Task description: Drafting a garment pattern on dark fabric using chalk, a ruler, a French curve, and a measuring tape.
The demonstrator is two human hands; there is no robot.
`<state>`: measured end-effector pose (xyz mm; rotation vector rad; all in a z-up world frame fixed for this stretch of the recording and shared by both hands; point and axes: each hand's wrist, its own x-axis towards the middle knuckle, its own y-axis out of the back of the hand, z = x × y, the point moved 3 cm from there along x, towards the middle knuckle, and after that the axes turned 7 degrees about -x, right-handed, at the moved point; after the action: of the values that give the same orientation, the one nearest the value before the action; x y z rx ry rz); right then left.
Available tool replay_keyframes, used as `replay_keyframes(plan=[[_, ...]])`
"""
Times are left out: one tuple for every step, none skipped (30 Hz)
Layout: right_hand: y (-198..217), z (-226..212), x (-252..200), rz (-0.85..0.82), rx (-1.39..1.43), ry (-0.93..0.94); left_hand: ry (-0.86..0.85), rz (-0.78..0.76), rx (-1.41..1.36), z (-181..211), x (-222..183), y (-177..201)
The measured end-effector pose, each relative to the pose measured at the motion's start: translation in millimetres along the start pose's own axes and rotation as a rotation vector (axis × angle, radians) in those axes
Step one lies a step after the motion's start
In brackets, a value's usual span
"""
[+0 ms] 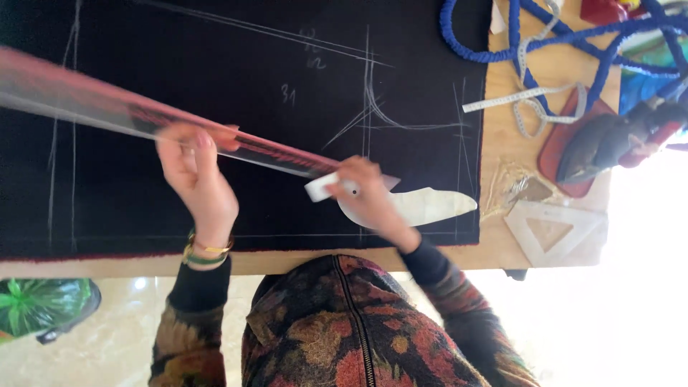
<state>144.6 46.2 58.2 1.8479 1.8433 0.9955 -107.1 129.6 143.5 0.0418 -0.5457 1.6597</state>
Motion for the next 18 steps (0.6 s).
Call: replay_keyframes(plan=[[20, 14, 9, -0.011, 0.004, 0.010, -0.004, 0.014, 0.005, -6, -13, 17], [37, 27, 17, -0.088, -0.023, 0.084, 0.197, 0.058, -0.030, -17, -28, 34], [55, 40, 26, -0.165, -0.052, 0.159, 0.398, 0.102, -0.070, -29, -45, 51], [64, 55, 33, -0.176, -0.049, 0.169, 0.394, 0.117, -0.069, -32, -59, 57], [73, 72, 41, -0.218, 0.023, 0.119, 0.570, 0.186, -0.125, -41, -77, 64], [82, 88, 48, -0.260, 0.094, 0.069, 0.746, 0.256, -0.183, -48, -96, 70], [83, 108, 54, -0.265, 0.095, 0.077, 0.739, 0.264, -0.184, -54, -107, 68], [86, 127, 61, -0.205, 0.113, 0.094, 0.770, 0.297, -0.198, -61, -119, 66], [88, 145, 67, -0.147, 0.132, 0.111, 0.802, 0.333, -0.212, -68, -133, 64], [93, 148, 73, -0.155, 0.135, 0.119, 0.797, 0.343, -0.213, -72, -139, 61], [99, 156, 82, -0.073, 0.159, -0.053, 0.772, 0.413, -0.232, -75, -145, 60], [104, 164, 90, 0.009, 0.181, -0.226, 0.745, 0.483, -0.252, -78, -150, 58], [107, 154, 94, 0.000, 0.182, -0.216, 0.737, 0.494, -0.254, -79, -152, 54], [111, 145, 98, 0.016, 0.205, -0.228, 0.700, 0.523, -0.238, -78, -154, 51], [116, 137, 100, 0.033, 0.225, -0.242, 0.665, 0.549, -0.222, -79, -156, 47], [116, 140, 102, 0.024, 0.225, -0.234, 0.660, 0.559, -0.225, -78, -157, 43], [116, 141, 103, -0.006, 0.123, -0.155, 0.640, 0.559, -0.183, -76, -158, 39], [116, 143, 104, -0.036, 0.021, -0.076, 0.620, 0.558, -0.141, -75, -159, 35]])
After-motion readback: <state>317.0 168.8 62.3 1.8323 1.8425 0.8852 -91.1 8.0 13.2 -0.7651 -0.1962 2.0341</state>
